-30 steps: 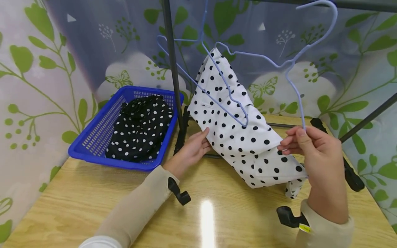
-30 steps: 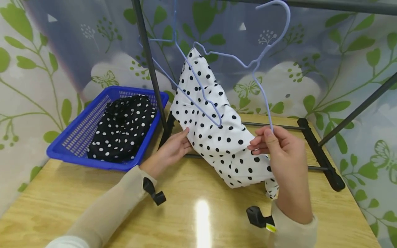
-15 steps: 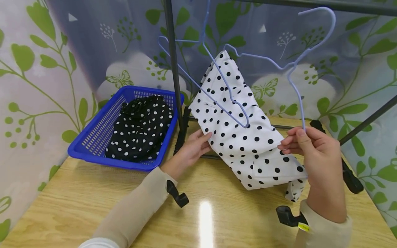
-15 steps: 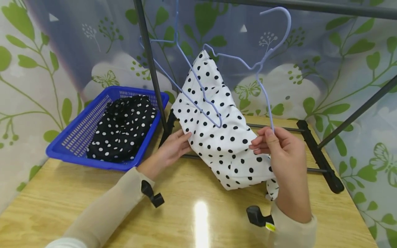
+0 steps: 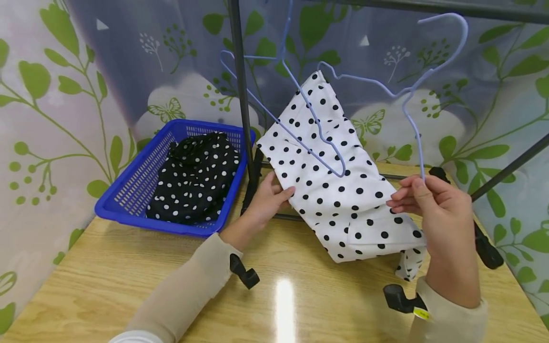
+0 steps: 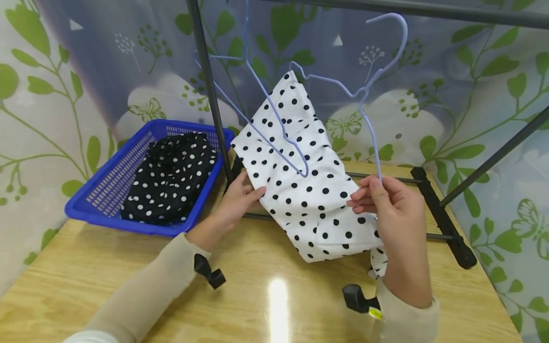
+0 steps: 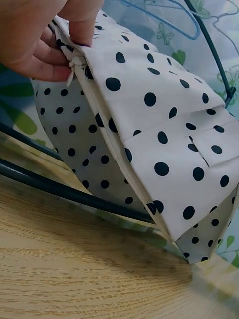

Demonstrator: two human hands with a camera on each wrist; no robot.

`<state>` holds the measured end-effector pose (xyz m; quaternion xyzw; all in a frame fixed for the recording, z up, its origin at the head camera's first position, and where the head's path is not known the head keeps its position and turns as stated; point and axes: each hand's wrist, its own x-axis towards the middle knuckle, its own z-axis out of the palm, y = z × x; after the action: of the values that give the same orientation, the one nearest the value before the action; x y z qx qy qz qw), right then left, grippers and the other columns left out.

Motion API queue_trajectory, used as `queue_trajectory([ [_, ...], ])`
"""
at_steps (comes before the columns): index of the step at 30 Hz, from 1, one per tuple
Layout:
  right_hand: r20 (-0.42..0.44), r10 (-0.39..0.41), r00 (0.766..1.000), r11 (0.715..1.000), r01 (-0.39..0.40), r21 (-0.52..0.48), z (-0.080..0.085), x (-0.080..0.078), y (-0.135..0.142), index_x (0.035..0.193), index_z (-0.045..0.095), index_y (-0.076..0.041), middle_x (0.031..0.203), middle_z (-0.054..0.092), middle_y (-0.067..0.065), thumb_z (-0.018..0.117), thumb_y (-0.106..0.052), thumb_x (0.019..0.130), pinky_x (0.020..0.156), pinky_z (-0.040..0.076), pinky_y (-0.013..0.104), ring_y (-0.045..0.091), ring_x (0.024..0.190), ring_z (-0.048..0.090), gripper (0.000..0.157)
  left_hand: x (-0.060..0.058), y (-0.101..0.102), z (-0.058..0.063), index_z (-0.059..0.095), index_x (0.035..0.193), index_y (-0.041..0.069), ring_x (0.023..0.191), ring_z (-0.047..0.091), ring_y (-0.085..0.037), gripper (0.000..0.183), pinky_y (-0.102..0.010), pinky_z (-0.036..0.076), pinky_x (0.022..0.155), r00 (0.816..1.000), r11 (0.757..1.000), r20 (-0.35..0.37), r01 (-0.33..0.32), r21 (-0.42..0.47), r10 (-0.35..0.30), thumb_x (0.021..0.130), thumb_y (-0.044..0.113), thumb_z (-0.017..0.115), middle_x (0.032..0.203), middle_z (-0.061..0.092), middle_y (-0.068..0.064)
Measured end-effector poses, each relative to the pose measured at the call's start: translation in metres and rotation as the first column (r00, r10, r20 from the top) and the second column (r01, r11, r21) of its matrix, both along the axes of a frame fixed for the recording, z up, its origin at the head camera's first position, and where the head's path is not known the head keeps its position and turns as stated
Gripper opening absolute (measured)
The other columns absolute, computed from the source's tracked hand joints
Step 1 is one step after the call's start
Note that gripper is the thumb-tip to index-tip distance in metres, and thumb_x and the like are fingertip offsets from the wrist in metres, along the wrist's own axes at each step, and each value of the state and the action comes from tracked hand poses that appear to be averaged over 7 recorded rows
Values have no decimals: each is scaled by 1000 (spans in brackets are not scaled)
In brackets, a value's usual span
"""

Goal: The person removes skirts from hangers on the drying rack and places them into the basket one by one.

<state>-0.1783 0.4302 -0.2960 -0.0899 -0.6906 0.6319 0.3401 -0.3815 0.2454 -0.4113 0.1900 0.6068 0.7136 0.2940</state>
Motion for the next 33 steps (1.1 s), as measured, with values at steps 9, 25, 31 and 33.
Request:
queue_trajectory([
  [9, -4, -10, 1000, 999, 9, -32, -2, -2, 2, 89, 58, 11, 68, 64, 9, 53, -12, 91, 56, 53, 25, 17, 57, 64, 24, 8, -4, 5, -1, 144, 38, 74, 64, -20, 92, -30, 50, 66, 979, 984, -167, -95, 153, 120, 85, 3, 60, 96, 63, -26],
  [25, 4, -7, 1000, 998, 8, -60, -3, -4, 3, 89, 58, 12, 68, 64, 9, 54, -12, 90, 56, 53, 25, 18, 56, 65, 24, 6, -6, 6, 14, 146, 15, 97, 56, -21, 78, -25, 48, 77, 950, 999, -314, 21, 47, -6, 85, 5, 62, 125, 52, -15],
  [31, 25, -6, 1000, 998, 7, -69, -4, -3, 4, 90, 59, 10, 69, 65, 9, 54, -13, 90, 57, 53, 26, 18, 58, 65, 23, 6, -6, 6, 5, 147, 18, 99, 56, -22, 90, -29, 47, 82, 931, 998, -362, 40, -45, -54, 82, 11, 68, 121, 53, -13],
  [33, 26, -3, 1000, 998, 5, -64, -4, -4, 4, 90, 59, 10, 70, 65, 9, 55, -13, 90, 56, 53, 26, 18, 58, 65, 23, 7, -5, 6, 10, 147, 16, 91, 57, -21, 87, -27, 48, 78, 912, 997, -410, -5, -71, -25, 82, 13, 68, 110, 57, -13],
])
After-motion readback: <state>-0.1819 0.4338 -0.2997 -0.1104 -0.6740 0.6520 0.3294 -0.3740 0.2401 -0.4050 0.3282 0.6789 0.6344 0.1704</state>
